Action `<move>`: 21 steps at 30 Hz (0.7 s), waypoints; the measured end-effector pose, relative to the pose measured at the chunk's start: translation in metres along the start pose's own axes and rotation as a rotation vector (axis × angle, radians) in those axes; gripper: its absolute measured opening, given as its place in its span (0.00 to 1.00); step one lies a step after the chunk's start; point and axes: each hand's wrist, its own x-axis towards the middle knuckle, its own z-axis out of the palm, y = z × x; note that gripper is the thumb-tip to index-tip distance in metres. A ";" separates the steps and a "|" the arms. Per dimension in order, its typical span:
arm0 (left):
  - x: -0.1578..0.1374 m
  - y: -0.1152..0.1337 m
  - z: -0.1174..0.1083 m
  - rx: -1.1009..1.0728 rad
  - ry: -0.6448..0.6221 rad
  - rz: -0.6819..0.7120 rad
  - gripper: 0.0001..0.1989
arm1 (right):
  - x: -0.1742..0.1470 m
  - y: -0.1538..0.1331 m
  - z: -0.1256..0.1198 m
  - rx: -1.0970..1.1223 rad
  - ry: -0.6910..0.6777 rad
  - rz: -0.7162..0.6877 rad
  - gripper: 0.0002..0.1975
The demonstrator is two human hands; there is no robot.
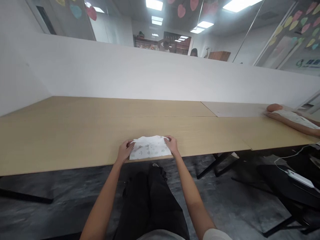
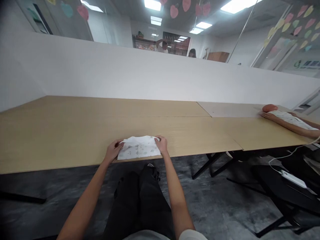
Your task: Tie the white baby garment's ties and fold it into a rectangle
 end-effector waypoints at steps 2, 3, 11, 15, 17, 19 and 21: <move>0.000 0.000 -0.001 -0.001 -0.004 -0.009 0.27 | -0.001 -0.001 -0.001 -0.008 -0.006 0.001 0.09; 0.000 -0.001 -0.002 -0.006 -0.008 -0.012 0.27 | -0.001 -0.002 -0.001 -0.015 -0.009 0.001 0.09; 0.000 -0.006 0.001 -0.158 -0.033 -0.025 0.27 | -0.002 -0.007 -0.004 -0.040 -0.007 0.031 0.09; 0.001 -0.002 -0.001 -0.166 -0.023 0.009 0.26 | 0.000 -0.012 -0.003 -0.024 0.008 0.038 0.09; 0.000 0.006 -0.006 -0.100 0.002 0.055 0.24 | 0.001 -0.019 -0.006 -0.005 0.023 0.013 0.09; 0.000 0.017 -0.013 -0.051 0.044 0.103 0.23 | 0.002 -0.030 -0.012 0.048 0.054 -0.023 0.09; 0.000 0.031 -0.023 -0.021 0.115 0.161 0.21 | 0.002 -0.046 -0.023 0.151 0.089 -0.067 0.11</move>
